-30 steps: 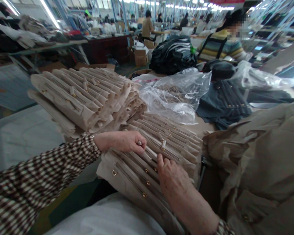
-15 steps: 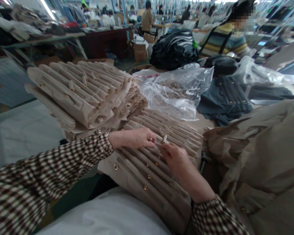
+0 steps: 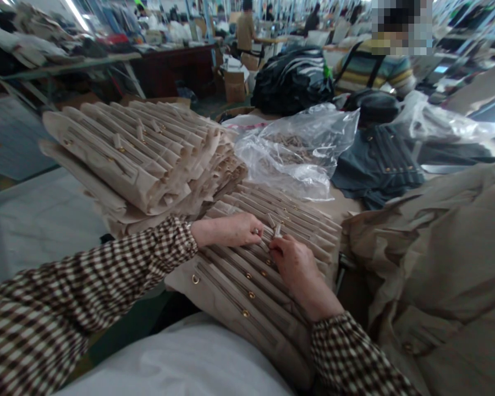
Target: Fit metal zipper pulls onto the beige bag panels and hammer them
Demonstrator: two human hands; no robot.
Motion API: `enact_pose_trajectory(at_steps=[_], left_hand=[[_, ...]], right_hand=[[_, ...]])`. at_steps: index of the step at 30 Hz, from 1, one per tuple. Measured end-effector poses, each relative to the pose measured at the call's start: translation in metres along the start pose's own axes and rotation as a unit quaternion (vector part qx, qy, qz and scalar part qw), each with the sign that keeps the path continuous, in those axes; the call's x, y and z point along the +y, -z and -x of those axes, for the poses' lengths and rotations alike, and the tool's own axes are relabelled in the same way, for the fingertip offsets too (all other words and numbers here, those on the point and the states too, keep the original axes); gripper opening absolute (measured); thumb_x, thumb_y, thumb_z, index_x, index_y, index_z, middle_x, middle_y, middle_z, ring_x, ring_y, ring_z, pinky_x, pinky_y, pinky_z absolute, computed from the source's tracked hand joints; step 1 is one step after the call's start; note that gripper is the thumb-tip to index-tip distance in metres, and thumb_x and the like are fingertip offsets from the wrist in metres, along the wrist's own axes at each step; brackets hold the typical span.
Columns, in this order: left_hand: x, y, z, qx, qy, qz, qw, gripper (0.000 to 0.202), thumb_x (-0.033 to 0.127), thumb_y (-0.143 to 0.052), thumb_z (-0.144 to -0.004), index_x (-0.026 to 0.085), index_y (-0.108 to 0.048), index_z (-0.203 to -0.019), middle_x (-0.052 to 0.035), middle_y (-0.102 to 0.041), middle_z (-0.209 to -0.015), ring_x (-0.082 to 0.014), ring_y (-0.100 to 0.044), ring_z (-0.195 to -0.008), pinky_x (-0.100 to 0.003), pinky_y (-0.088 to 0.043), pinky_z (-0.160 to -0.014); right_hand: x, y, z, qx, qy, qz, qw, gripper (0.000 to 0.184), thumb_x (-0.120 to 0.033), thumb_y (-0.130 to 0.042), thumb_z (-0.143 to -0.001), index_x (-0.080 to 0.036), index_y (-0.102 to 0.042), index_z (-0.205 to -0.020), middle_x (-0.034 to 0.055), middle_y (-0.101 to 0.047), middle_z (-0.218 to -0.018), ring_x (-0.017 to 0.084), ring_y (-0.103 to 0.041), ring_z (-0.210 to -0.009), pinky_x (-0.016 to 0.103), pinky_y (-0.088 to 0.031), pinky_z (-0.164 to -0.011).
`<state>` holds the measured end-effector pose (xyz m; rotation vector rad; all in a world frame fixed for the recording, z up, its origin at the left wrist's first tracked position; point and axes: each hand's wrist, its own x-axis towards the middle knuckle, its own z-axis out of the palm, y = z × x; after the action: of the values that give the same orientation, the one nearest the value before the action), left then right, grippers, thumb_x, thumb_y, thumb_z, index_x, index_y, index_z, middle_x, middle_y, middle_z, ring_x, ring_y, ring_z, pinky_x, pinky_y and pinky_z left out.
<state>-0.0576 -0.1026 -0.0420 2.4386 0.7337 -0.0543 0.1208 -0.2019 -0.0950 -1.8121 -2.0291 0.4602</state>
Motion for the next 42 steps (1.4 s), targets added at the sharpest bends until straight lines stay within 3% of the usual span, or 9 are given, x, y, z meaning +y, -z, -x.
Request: enact_pose_trajectory(at_steps=[11, 18, 23, 31, 36, 42], left_hand=[[-0.004, -0.011, 0.003, 0.044, -0.007, -0.049, 0.998, 0.017, 0.021, -0.058, -0.088, 0.013, -0.071, -0.081, -0.0055, -0.071, -0.078, -0.0149, -0.062, -0.071, -0.024, -0.038, -0.063], [0.000, -0.009, 0.008, 0.029, -0.025, -0.139, 0.990, 0.019, 0.024, -0.055, -0.090, 0.015, -0.071, -0.085, -0.0071, -0.074, -0.084, -0.0186, -0.068, -0.080, -0.025, -0.044, -0.066], [0.001, -0.010, 0.008, 0.028, 0.002, -0.165, 0.986, 0.021, 0.025, -0.054, -0.090, 0.015, -0.071, -0.087, -0.0093, -0.074, -0.086, -0.0218, -0.070, -0.083, -0.028, -0.048, -0.069], [0.003, -0.015, 0.006, 0.035, -0.008, -0.159, 0.987, 0.021, 0.023, -0.052, -0.090, 0.015, -0.071, -0.089, -0.0092, -0.074, -0.085, -0.0221, -0.070, -0.083, -0.028, -0.050, -0.070], [0.007, -0.010, 0.010, 0.032, 0.039, -0.147, 0.988, 0.021, 0.020, -0.053, -0.088, 0.012, -0.072, -0.086, -0.0138, -0.073, -0.085, -0.0261, -0.070, -0.085, -0.032, -0.052, -0.072], [0.006, 0.000, 0.020, 0.037, 0.076, -0.111, 0.990, 0.020, 0.022, -0.054, -0.089, 0.011, -0.071, -0.087, -0.0119, -0.073, -0.085, -0.0237, -0.069, -0.085, -0.031, -0.051, -0.076]], right_hand=[[0.003, -0.002, -0.002, -0.007, -0.021, -0.001, 1.000, 0.016, -0.018, -0.057, -0.081, -0.021, -0.072, -0.086, 0.0043, -0.071, -0.085, 0.016, -0.061, -0.070, 0.026, -0.039, -0.065], [-0.006, 0.003, -0.003, -0.054, -0.016, 0.020, 0.998, 0.013, -0.018, -0.056, -0.082, -0.021, -0.068, -0.084, 0.0028, -0.068, -0.087, 0.014, -0.056, -0.068, 0.025, -0.035, -0.063], [-0.015, 0.006, -0.004, -0.044, -0.037, 0.059, 0.997, 0.011, -0.018, -0.057, -0.080, -0.021, -0.067, -0.082, 0.0021, -0.068, -0.081, 0.015, -0.055, -0.068, 0.026, -0.033, -0.063], [-0.012, 0.005, -0.008, -0.061, -0.052, 0.049, 0.996, 0.015, -0.014, -0.055, -0.075, -0.022, -0.067, -0.080, 0.0012, -0.069, -0.075, 0.014, -0.054, -0.065, 0.026, -0.031, -0.061], [-0.018, 0.006, -0.008, -0.050, -0.069, 0.061, 0.994, 0.013, -0.020, -0.054, -0.078, -0.023, -0.067, -0.079, 0.0009, -0.067, -0.072, 0.015, -0.054, -0.064, 0.027, -0.030, -0.059], [-0.016, 0.009, -0.006, -0.039, -0.062, 0.028, 0.997, 0.012, -0.019, -0.055, -0.076, -0.022, -0.066, -0.076, 0.0010, -0.067, -0.070, 0.015, -0.055, -0.064, 0.027, -0.032, -0.059]])
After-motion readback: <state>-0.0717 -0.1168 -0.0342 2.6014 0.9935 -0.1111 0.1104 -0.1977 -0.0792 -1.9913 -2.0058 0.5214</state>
